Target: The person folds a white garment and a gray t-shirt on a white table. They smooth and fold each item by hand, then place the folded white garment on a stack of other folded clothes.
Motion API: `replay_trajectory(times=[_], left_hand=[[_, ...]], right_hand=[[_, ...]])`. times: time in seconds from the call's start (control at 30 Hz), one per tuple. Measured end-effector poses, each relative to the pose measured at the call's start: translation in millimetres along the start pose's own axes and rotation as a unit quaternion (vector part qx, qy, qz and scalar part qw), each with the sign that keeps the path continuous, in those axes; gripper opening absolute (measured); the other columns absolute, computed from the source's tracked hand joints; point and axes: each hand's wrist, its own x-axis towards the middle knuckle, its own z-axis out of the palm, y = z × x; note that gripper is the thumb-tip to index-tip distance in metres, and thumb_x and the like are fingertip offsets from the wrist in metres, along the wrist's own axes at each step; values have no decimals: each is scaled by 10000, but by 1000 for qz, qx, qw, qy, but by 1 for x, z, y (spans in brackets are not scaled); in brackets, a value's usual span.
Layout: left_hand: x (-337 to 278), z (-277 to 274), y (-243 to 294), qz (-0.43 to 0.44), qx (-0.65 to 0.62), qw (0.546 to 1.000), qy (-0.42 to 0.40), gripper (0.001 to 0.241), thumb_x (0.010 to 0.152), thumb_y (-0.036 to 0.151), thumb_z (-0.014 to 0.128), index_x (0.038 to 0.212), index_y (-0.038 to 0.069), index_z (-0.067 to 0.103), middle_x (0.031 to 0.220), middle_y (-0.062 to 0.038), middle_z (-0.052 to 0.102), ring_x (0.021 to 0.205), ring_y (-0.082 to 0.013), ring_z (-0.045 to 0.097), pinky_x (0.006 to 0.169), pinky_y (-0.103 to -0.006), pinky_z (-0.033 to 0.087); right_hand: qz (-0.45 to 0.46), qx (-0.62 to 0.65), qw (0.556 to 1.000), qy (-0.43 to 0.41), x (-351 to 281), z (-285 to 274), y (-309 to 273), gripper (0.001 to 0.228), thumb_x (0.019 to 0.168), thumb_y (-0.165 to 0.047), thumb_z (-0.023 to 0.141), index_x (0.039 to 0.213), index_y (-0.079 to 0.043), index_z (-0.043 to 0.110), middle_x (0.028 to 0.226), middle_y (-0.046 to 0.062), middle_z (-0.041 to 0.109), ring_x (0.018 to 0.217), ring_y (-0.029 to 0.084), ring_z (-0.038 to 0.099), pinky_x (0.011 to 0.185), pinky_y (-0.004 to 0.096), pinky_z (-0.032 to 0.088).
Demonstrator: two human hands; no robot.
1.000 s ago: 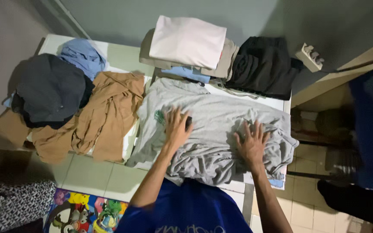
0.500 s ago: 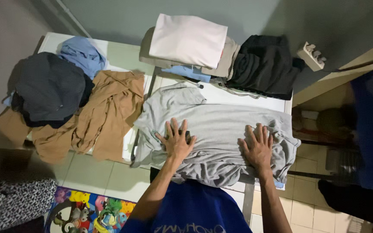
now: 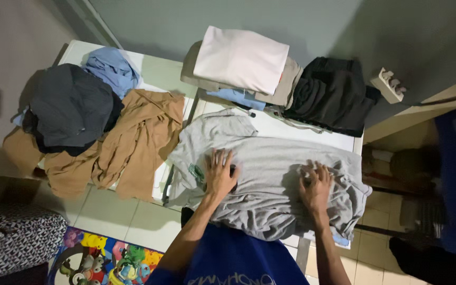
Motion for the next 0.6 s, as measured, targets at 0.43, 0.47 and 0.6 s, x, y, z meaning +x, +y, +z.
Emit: replay_trajectory(times=[0.43, 0.47, 0.6], left_hand=[[132, 42, -50, 122, -23, 992, 14, 355, 899, 35, 613, 1241, 104, 677, 1254, -171, 642, 926, -336, 712, 788, -450, 597], [141, 42, -51, 133, -30, 991, 6, 433, 870, 13, 599, 1281, 128, 674, 1292, -180, 629, 926, -350, 716, 772, -454, 598], [169, 48, -54, 98, -19, 972, -214, 693, 798, -102, 527, 1415, 209, 586, 1570, -169, 454, 830, -362, 730, 718, -473, 593]], right_hand=[[-21, 213, 974, -72, 114, 56, -105, 178, 894, -104, 702, 1062, -90, 759, 1127, 116, 740, 953, 341, 718, 828, 436, 579], [12, 214, 972, -100, 122, 63, -112, 173, 919, -146, 695, 1074, -111, 763, 1142, 108, 741, 943, 340, 720, 815, 443, 578], [16, 125, 981, -145, 155, 88, -130, 464, 829, -310, 773, 1239, -118, 672, 1141, 148, 686, 937, 383, 687, 759, 501, 545]])
